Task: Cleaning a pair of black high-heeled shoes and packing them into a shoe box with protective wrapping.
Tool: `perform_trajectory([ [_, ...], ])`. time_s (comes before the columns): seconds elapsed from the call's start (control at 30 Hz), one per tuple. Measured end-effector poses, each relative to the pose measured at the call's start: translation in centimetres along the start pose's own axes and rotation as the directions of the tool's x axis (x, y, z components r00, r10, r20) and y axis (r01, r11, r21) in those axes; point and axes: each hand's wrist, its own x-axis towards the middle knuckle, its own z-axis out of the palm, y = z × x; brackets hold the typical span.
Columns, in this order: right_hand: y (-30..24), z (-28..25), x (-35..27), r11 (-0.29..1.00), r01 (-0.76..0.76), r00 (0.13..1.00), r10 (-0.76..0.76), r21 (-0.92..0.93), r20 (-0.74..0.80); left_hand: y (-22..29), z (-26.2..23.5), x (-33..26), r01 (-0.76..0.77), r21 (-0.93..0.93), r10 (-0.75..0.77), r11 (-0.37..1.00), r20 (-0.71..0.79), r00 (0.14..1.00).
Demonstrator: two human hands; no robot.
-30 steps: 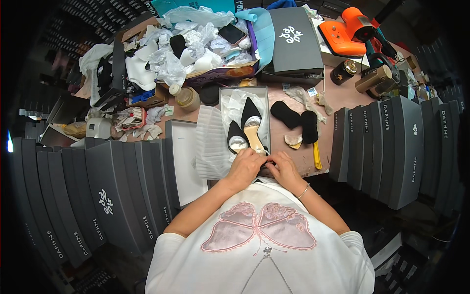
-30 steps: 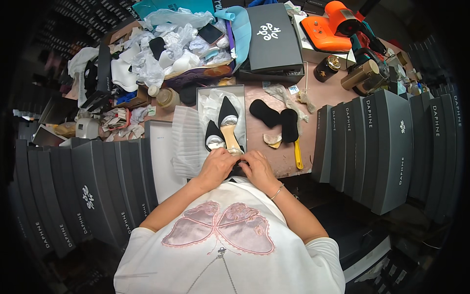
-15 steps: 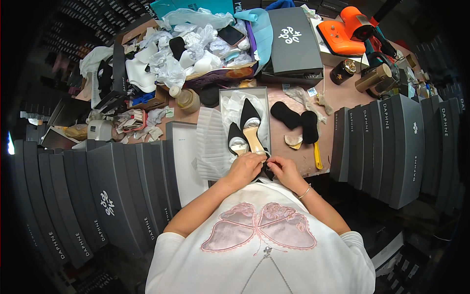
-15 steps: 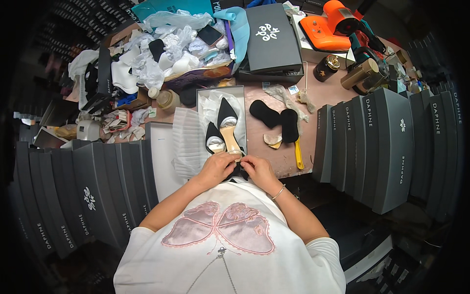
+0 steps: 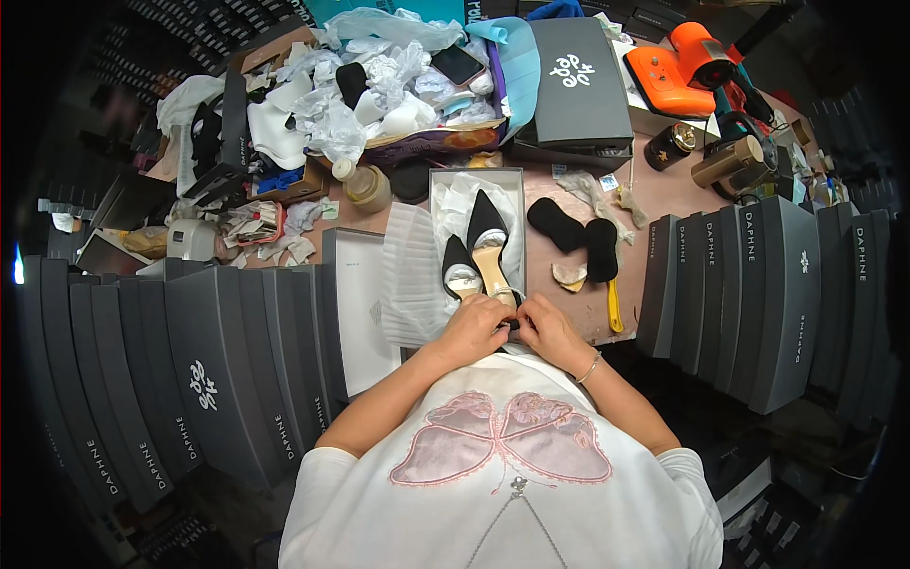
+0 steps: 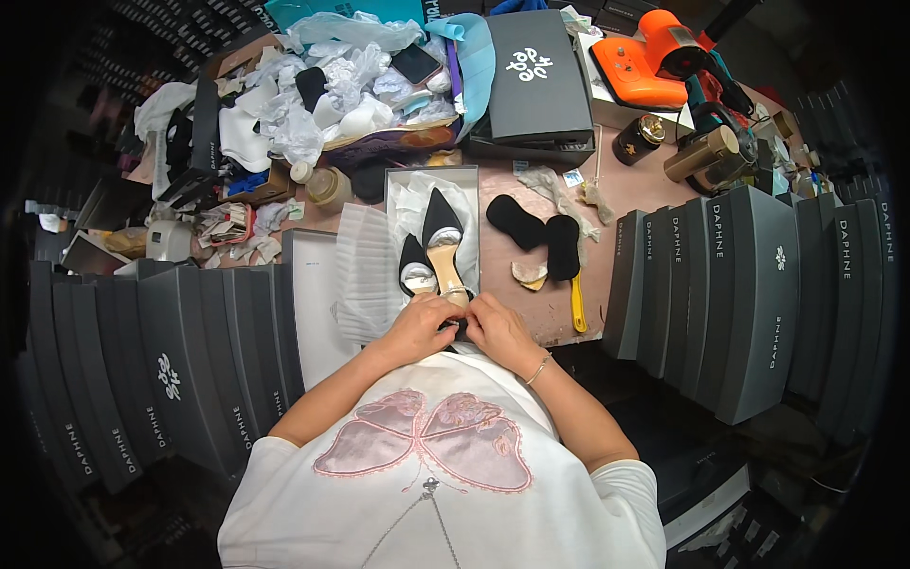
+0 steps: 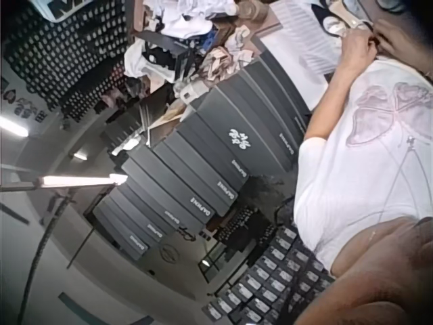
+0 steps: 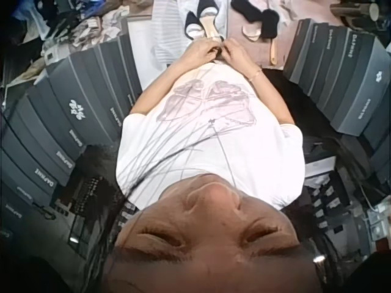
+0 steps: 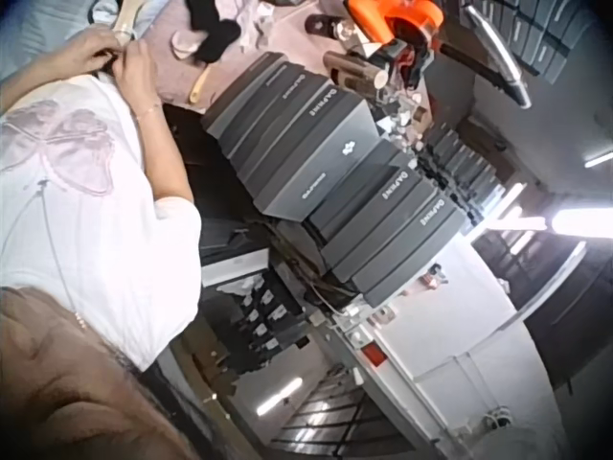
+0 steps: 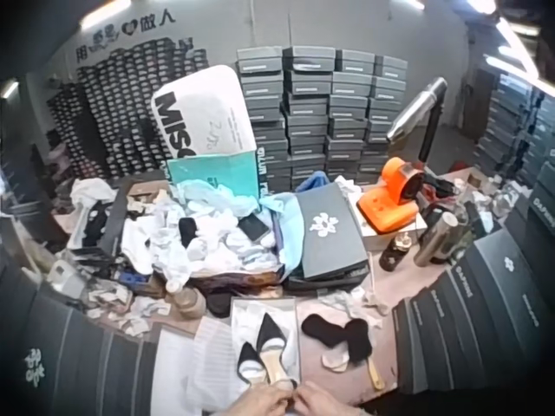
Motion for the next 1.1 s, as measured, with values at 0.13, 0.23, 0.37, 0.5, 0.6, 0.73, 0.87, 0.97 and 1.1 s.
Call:
perform_trajectory([
  [0.13,0.7,0.0,0.1,0.989,-0.081,0.996,0.074,0.126,0.057,-0.1,0.5,0.3,0.004,-0.059,-0.006,0.998,-0.035,0.999],
  [0.23,1.2,-0.2,0.0,0.957,-0.124,0.989,0.096,0.262,0.116,0.2,0.0,0.5,0.101,-0.163,-0.1,0.981,0.017,0.995],
  [0.37,1.5,0.3,-0.3,0.938,-0.155,0.987,0.131,0.309,0.097,0.7,-0.9,0.6,0.189,-0.235,-0.165,0.953,0.121,0.979],
  [0.5,1.7,0.8,-0.5,0.925,-0.168,0.985,0.149,0.342,0.082,0.3,-1.4,0.4,0.177,-0.273,-0.138,0.946,0.156,0.978],
  [0.6,1.5,0.6,-0.4,0.905,-0.202,0.979,0.184,0.375,0.082,0.7,-1.6,0.6,0.218,-0.253,-0.176,0.943,0.18,0.968],
  [0.73,1.3,0.5,-0.5,0.903,-0.224,0.974,0.217,0.367,0.063,1.4,-1.0,0.5,0.124,-0.202,-0.117,0.972,0.047,0.992],
  [0.87,1.0,0.4,-0.7,0.956,-0.162,0.986,0.167,0.246,0.002,1.2,-0.5,0.4,0.016,-0.15,-0.022,0.989,-0.034,0.999],
  [0.97,1.2,0.1,-0.6,0.951,-0.176,0.984,0.165,0.254,0.064,0.6,-0.1,0.5,0.108,-0.115,-0.091,0.987,0.142,0.986],
  [1.1,2.7,-0.2,-0.3,0.838,-0.313,0.946,0.233,0.447,0.227,1.1,-0.5,0.8,0.019,-0.059,-0.012,0.998,0.13,0.991],
])
